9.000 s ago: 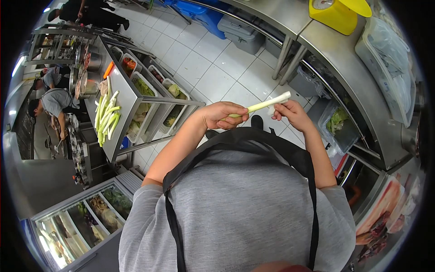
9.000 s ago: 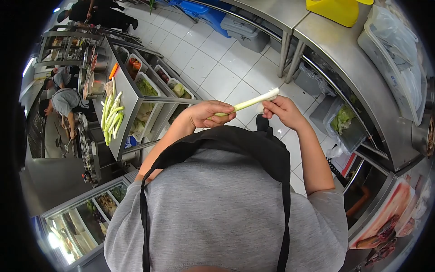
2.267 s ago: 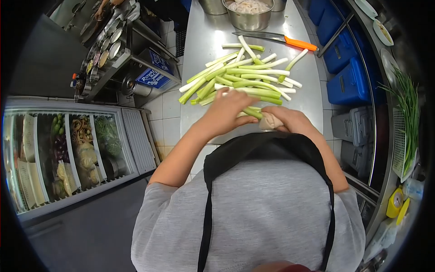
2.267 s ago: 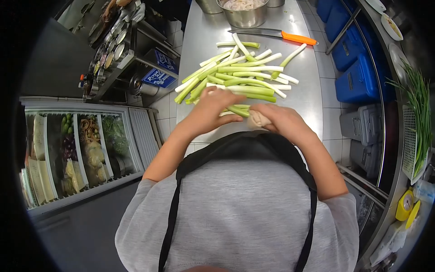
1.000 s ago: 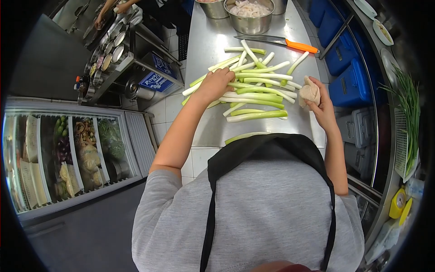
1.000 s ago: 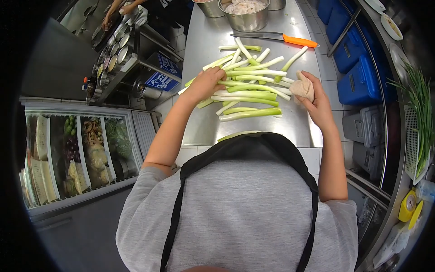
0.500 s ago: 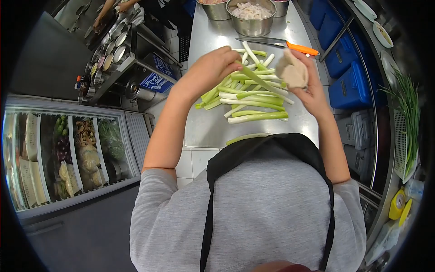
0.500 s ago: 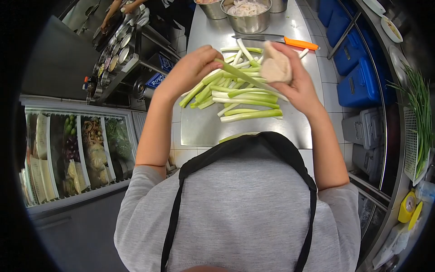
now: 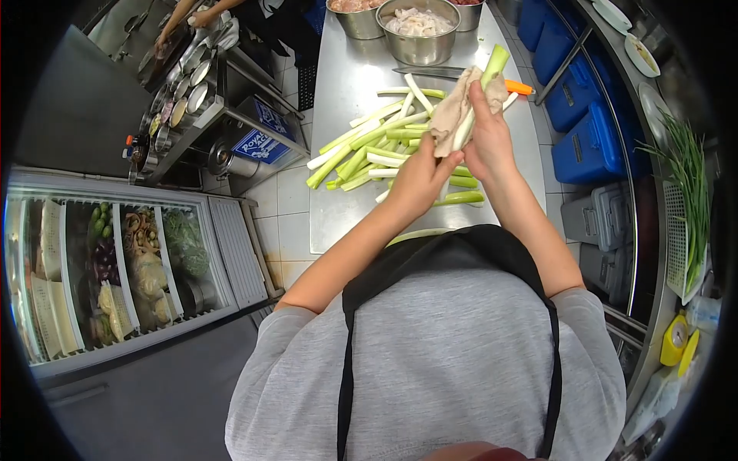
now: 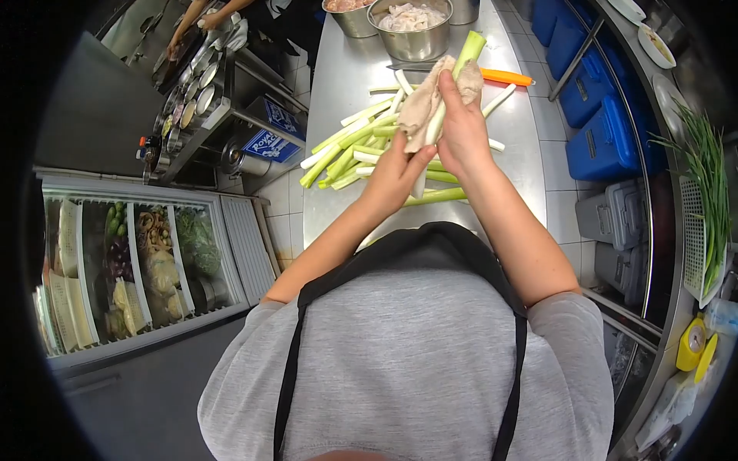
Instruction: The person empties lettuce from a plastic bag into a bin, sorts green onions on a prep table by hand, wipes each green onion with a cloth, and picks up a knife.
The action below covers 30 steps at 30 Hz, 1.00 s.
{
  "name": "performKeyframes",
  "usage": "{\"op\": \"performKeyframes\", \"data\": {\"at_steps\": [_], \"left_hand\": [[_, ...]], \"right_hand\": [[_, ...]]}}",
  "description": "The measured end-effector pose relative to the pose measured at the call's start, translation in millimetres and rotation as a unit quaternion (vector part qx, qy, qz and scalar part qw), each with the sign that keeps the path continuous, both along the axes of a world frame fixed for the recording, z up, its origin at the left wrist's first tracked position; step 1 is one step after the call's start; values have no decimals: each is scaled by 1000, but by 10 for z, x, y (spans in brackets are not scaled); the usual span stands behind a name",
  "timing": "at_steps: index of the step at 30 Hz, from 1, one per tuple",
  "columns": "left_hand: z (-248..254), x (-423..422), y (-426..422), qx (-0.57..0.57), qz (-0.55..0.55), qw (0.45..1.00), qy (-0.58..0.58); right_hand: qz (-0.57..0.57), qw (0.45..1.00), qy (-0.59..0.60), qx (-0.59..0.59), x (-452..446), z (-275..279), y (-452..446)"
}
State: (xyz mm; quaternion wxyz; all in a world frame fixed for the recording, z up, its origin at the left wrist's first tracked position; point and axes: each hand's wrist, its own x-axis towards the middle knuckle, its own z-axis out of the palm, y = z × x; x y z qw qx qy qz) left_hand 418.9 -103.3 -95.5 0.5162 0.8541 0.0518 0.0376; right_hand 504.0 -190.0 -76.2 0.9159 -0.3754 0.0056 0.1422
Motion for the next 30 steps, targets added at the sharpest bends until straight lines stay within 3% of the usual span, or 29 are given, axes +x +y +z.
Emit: {"op": "performKeyframes", "data": {"at_steps": [4, 10, 15, 17, 18, 20, 21, 22, 24, 26, 29, 30], "left_hand": [[-22, -11, -111, 129, -42, 991, 12], [-113, -80, -167, 204, -63, 976, 50], [-90, -213, 18, 186, -61, 981, -18], [-61, -297, 189, 116, -43, 992, -37], [-40, -306, 269, 119, -39, 992, -36], [3, -310, 367, -158, -14, 978, 136], [87, -293, 367, -262, -34, 948, 178], [137, -279, 366, -262, -33, 948, 178], [218, -246, 352, -384, -138, 876, 255], [215, -289, 347, -384, -130, 878, 254], [153, -417, 503, -333, -147, 887, 284], [212, -501, 554, -269, -172, 903, 287]], "right_hand": [[34, 994, 101, 33, 295, -192, -86], [-63, 988, 143, 16, 674, -222, -412], [-173, 985, 7, 7, 1049, -234, -904], [-254, 965, -59, -4, 1013, -20, -1042], [-283, 942, -170, -59, 984, 50, -1079], [-235, 877, -316, -274, 729, 124, -1009], [-228, 797, -441, -345, 587, 117, -897], [-216, 693, -555, -406, 437, 91, -774], [-57, 523, -666, -529, 111, 20, -614], [59, 557, -644, -521, -70, -71, -565], [143, 549, -602, -561, -82, -317, -757], [147, 551, -601, -559, -83, -339, -859]]}}
